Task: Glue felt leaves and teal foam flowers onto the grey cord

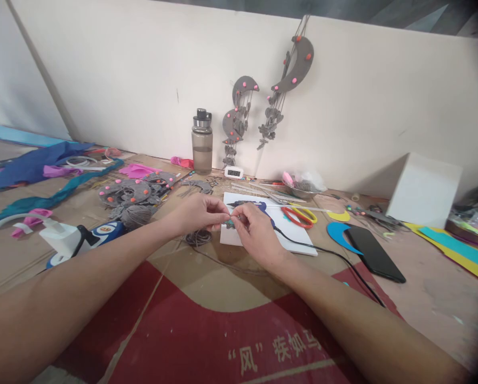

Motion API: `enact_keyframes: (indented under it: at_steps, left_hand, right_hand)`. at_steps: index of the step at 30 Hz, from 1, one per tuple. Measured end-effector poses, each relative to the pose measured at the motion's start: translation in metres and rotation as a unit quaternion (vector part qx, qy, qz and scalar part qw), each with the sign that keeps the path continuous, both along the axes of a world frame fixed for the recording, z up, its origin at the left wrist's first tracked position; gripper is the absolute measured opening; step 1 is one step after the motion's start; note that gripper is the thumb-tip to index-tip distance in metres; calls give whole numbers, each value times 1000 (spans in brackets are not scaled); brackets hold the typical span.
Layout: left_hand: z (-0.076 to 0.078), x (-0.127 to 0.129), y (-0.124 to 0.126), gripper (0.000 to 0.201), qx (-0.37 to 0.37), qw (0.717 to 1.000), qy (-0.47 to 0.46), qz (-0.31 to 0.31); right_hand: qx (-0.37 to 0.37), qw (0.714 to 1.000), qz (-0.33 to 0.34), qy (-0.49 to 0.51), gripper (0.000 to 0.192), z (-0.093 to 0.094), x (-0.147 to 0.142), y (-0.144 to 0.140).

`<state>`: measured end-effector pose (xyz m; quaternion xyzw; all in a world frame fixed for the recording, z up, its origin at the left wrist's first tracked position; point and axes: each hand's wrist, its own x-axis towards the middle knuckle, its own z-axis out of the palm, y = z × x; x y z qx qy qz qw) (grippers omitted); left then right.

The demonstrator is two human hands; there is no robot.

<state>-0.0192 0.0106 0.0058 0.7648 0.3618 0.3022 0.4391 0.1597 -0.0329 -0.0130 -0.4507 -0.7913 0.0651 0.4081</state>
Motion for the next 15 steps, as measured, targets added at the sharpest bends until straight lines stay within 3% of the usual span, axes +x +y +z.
enact_keyframes:
  at_steps: [5,9,15]
  left_hand:
    - [-1,3,-2,18,-35,997,-43,53]
    - [-7,4,1,18,-69,990,-78,91]
    - [-9,6,3,13,-113,977,-134,124]
  right_hand:
    - [-26,999,-7,32,19,-4,0,3]
    - [-27,999,-11,44,17,-5,0,3]
    - [19,999,-27,3,10,-1,4,5]
